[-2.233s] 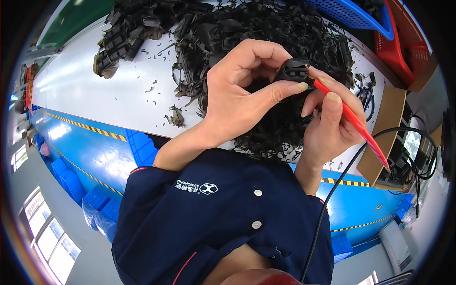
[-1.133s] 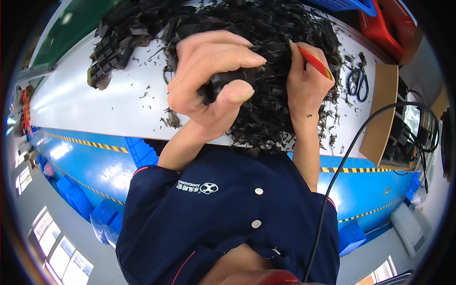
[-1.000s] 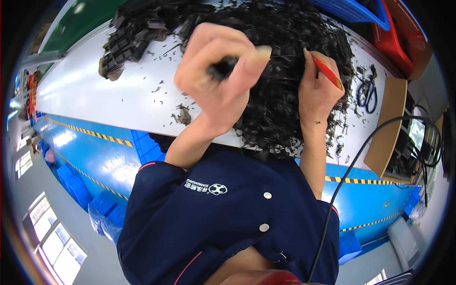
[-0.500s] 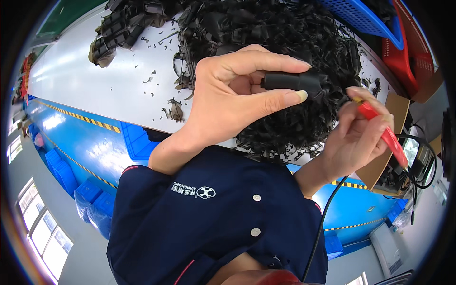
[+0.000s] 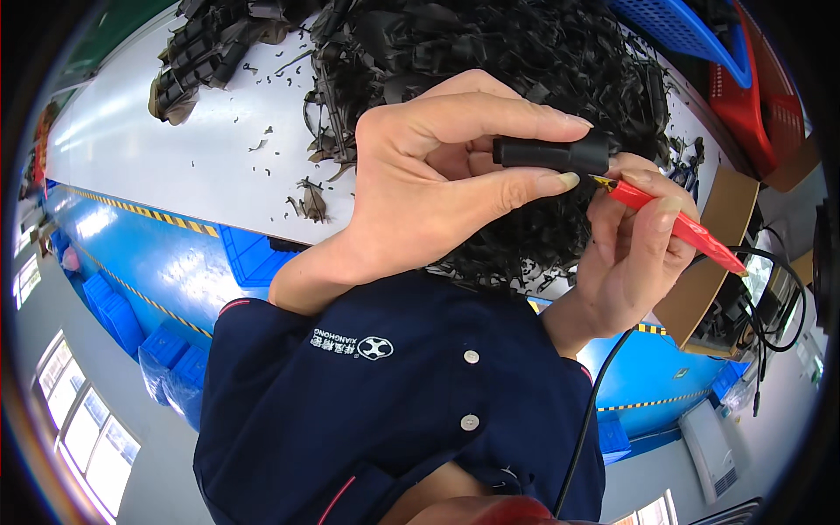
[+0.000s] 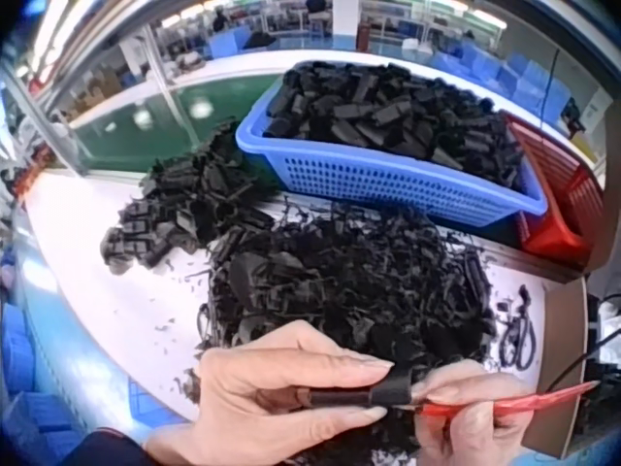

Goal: The person processes and assembles small black plastic housing components using an electric screwdriver.

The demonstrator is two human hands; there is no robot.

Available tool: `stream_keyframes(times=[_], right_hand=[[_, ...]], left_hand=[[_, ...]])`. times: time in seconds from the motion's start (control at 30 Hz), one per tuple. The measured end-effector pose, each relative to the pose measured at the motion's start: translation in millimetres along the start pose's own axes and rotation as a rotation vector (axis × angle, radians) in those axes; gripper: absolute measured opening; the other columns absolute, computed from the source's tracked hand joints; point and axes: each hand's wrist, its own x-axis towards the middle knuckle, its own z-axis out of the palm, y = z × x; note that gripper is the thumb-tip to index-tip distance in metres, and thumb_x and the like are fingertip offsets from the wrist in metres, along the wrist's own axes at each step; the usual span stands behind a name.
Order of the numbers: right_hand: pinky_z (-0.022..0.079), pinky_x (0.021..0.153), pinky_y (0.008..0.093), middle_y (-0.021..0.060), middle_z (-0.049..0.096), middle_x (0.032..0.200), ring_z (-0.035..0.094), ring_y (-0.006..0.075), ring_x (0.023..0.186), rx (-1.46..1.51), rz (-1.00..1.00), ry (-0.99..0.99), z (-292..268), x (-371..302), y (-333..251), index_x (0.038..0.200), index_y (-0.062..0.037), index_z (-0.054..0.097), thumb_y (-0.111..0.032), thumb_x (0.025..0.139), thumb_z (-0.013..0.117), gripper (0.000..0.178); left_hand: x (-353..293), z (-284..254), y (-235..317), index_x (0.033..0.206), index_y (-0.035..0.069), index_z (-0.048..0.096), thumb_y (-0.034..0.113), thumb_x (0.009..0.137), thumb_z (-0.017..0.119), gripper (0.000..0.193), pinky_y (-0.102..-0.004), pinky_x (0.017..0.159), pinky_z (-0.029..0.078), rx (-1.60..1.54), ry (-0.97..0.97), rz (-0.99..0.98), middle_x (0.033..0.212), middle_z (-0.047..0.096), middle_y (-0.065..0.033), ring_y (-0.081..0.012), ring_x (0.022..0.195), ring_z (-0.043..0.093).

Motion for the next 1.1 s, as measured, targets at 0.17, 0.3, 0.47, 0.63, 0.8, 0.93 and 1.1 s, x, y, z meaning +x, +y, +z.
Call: stream_keyframes(times=[0.17,0.3,0.47,0.63,0.8,0.93,1.1], right_hand=[[0.021,0.034,0.0155,0.0229,0.06,0.082,0.031,0.0031,0.036,0.078,-0.004,0.001,-1,0,3,0.084,0.0042,0.056,-0.021,0.087,0.049,0.027],[0.019,0.033,0.0158,0.0228,0.06,0.082,0.03,0.0033,0.035,0.125,0.002,-0.01,-1,1,5,0.084,0.0034,0.054,-0.021,0.089,0.047,0.026],[0.02,0.033,0.0158,0.023,0.06,0.082,0.031,0.0034,0.035,0.135,-0.015,0.006,0,1,6,0.085,0.0037,0.054,-0.019,0.089,0.046,0.024],[0.023,0.035,0.0153,0.0225,0.06,0.083,0.034,0.004,0.036,-0.002,-0.113,0.106,6,-2,9,0.085,0.0047,0.055,-0.011,0.086,0.051,0.016],[0.047,0.066,0.0278,0.0169,0.061,0.08,0.059,0.024,0.072,-0.607,-0.348,0.133,15,-3,12,0.084,0.0073,0.058,0.01,0.074,0.057,0.01],[0.045,0.061,0.0248,0.0116,0.06,0.075,0.057,0.0197,0.067,-0.714,-0.349,0.185,8,5,35,0.079,0.0051,0.058,0.007,0.074,0.061,0.006],[0.039,0.052,0.0191,0.0062,0.059,0.07,0.049,0.0097,0.053,-0.748,-0.257,0.209,-10,14,48,0.079,0.0024,0.06,-0.001,0.075,0.064,0.007]], left_hand=[[1,0,-3,0.1,-0.004,0.06,-0.013,0.067,0.064,0.035,-0.0219,0.072,0.048,-0.035,-0.019,0.007,0.091,0.056,-0.0103,-0.0143,0.082,0.056],[2,3,-2,0.1,-0.003,0.06,-0.012,0.067,0.065,0.034,-0.0208,0.071,0.047,-0.133,-0.002,0.007,0.091,0.057,-0.0097,-0.0134,0.081,0.056],[1,3,-4,0.1,-0.003,0.06,-0.011,0.067,0.065,0.034,-0.0208,0.071,0.047,-0.132,0.006,0.014,0.092,0.057,-0.0103,-0.0127,0.08,0.056],[-1,2,-3,0.099,-0.003,0.061,-0.014,0.067,0.064,0.034,-0.0195,0.066,0.047,0.016,0.013,-0.014,0.091,0.057,-0.0106,-0.0118,0.078,0.055],[-3,5,-7,0.095,-0.004,0.062,-0.014,0.064,0.065,0.033,-0.0199,0.06,0.047,0.307,0.044,0.243,0.085,0.058,-0.0118,-0.0134,0.07,0.056],[-1,1,-1,0.091,-0.006,0.063,-0.017,0.063,0.063,0.03,-0.0217,0.058,0.049,0.366,-0.034,0.426,0.08,0.059,-0.0149,-0.0174,0.066,0.059],[-2,12,16,0.106,-0.013,0.049,0.017,0.079,0.062,0.042,-0.0235,0.042,0.05,-0.179,0.037,0.127,0.073,0.058,-0.0152,-0.0208,0.053,0.061]])
